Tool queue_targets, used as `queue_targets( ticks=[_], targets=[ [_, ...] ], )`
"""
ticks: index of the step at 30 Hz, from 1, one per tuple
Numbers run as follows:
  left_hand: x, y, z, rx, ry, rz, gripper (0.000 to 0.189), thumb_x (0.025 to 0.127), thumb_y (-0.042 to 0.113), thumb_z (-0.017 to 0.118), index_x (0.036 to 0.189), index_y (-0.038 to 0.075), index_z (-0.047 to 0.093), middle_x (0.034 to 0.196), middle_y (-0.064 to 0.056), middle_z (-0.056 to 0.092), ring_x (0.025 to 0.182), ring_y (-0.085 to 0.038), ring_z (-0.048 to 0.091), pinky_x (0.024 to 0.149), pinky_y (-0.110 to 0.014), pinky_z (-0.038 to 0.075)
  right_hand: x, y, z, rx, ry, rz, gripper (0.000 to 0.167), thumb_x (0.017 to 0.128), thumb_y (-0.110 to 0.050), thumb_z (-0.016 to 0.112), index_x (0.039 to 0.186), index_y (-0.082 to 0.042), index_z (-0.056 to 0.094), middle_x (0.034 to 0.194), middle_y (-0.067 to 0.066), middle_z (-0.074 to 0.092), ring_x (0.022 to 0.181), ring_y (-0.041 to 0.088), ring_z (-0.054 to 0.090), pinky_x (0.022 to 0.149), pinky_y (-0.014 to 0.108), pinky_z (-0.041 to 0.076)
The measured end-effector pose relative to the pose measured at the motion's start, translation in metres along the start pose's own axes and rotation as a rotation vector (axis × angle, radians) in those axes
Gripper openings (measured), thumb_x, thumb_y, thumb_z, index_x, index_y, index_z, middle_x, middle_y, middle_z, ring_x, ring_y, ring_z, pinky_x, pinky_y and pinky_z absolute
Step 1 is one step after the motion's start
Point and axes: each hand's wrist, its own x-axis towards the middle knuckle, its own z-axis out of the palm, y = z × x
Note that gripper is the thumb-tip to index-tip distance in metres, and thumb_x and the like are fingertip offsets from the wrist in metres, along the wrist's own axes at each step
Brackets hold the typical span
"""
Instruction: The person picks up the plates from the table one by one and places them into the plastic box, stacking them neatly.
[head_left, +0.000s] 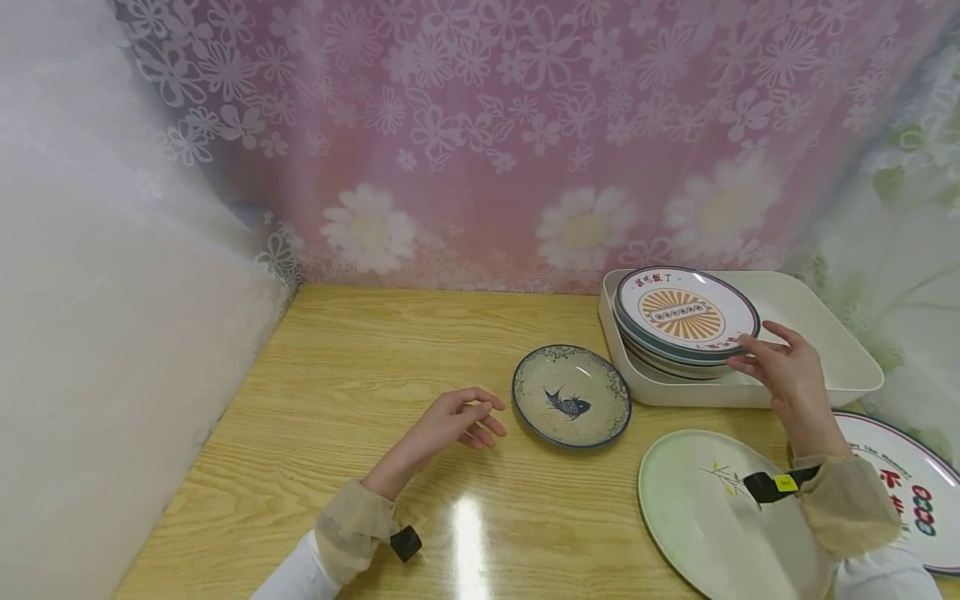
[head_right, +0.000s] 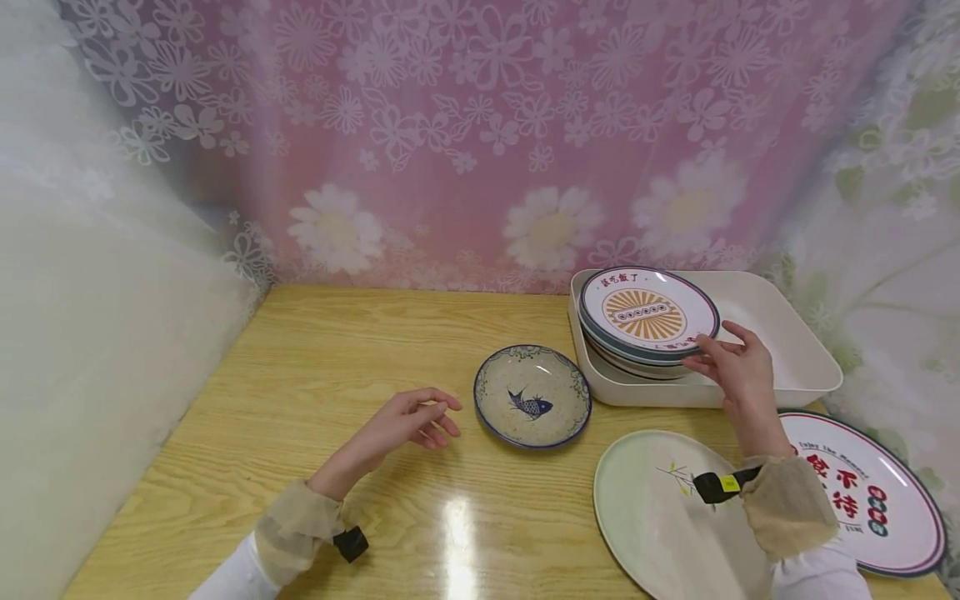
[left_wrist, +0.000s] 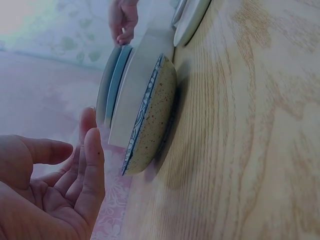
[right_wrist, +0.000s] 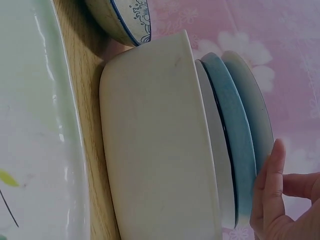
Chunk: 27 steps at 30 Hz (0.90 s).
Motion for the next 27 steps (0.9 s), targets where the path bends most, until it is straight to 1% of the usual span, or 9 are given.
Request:
queue_targets(
  ticks=[4,6,8,10,12,15,20,23,27],
  targets=[
    [0.002,0.000,0.000,-0.002,0.004,-0.002,0.034,0.109,0.020,0.046,0.130,-0.003,0.060,0.102,-0.014,0.076,0.089,-0.036,0.073,0.081,-0.046,0.061,-0.003,0.002,-0.003,0.052,-0.008,-0.029,0.085,0.096,-0.016,0.070,0.163,-0.018,0.018,0.082,-0.010,0.069,0.062,0.012,0.072,0.061,0.023,0.060],
    [0.003,0.001,0.000,-0.002,0.007,0.001,0.034,0.110,0.020,0.046,0.130,-0.003,0.060,0.102,-0.015,0.075,0.089,-0.037,0.073,0.081,-0.046,0.061,-0.005,0.003,-0.004,0.063,-0.005,-0.048,0.070,0.096,-0.015,0.070,0.155,-0.020,0.034,0.083,-0.009,0.069,0.062,0.013,0.072,0.060,0.024,0.060],
    [0.004,0.003,0.000,0.002,0.010,0.008,0.034,0.110,0.020,0.046,0.130,-0.003,0.060,0.102,-0.014,0.075,0.089,-0.036,0.073,0.081,-0.047,0.061,-0.008,0.004,-0.005,0.058,-0.004,-0.069,0.050,0.097,-0.015,0.070,0.141,-0.020,0.046,0.084,-0.009,0.069,0.062,0.013,0.072,0.060,0.024,0.060],
    [0.006,0.005,0.000,0.005,0.018,0.016,0.034,0.110,0.020,0.046,0.130,-0.003,0.060,0.102,-0.014,0.075,0.088,-0.034,0.073,0.082,-0.048,0.060,-0.011,0.004,-0.006,0.055,-0.012,-0.084,0.033,0.097,-0.016,0.069,0.127,-0.019,0.053,0.084,-0.008,0.069,0.063,0.013,0.073,0.059,0.024,0.060],
    [0.010,0.009,0.000,0.004,0.029,0.021,0.034,0.109,0.020,0.047,0.131,-0.003,0.060,0.102,-0.014,0.075,0.088,-0.034,0.073,0.083,-0.049,0.060,-0.015,0.005,-0.007,0.054,-0.024,-0.099,0.024,0.098,-0.018,0.068,0.119,-0.018,0.057,0.085,-0.008,0.069,0.063,0.013,0.072,0.059,0.024,0.060],
    [0.017,0.012,0.002,0.010,0.062,0.022,0.033,0.109,0.018,0.047,0.131,-0.004,0.060,0.102,-0.016,0.075,0.088,-0.034,0.073,0.083,-0.049,0.060,-0.022,0.005,-0.005,0.032,-0.046,-0.119,0.020,0.099,-0.023,0.068,0.116,-0.018,0.060,0.087,-0.008,0.068,0.065,0.011,0.071,0.059,0.023,0.060],
    [0.032,0.014,0.008,0.057,0.134,-0.035,0.031,0.108,0.015,0.050,0.130,-0.005,0.059,0.100,-0.021,0.074,0.085,-0.034,0.074,0.077,-0.045,0.062,-0.037,0.007,0.003,-0.018,-0.118,-0.176,0.014,0.101,-0.024,0.065,0.114,-0.021,0.062,0.086,-0.007,0.065,0.067,0.009,0.069,0.059,0.022,0.059],
    [0.041,0.010,0.013,0.095,0.140,-0.083,0.032,0.107,0.016,0.052,0.132,-0.005,0.054,0.100,-0.022,0.073,0.085,-0.034,0.074,0.071,-0.040,0.063,-0.045,0.008,0.008,-0.040,-0.158,-0.208,0.012,0.102,-0.023,0.063,0.114,-0.021,0.064,0.085,-0.006,0.066,0.067,0.009,0.068,0.059,0.022,0.059],
    [0.052,0.002,0.020,0.106,0.107,-0.128,0.039,0.108,0.020,0.051,0.137,-0.005,0.045,0.098,-0.021,0.072,0.081,-0.032,0.074,0.065,-0.036,0.062,-0.057,0.011,0.017,-0.107,-0.196,-0.243,0.013,0.103,-0.024,0.060,0.116,-0.023,0.064,0.085,-0.007,0.065,0.068,0.008,0.067,0.060,0.021,0.059]
  ],
)
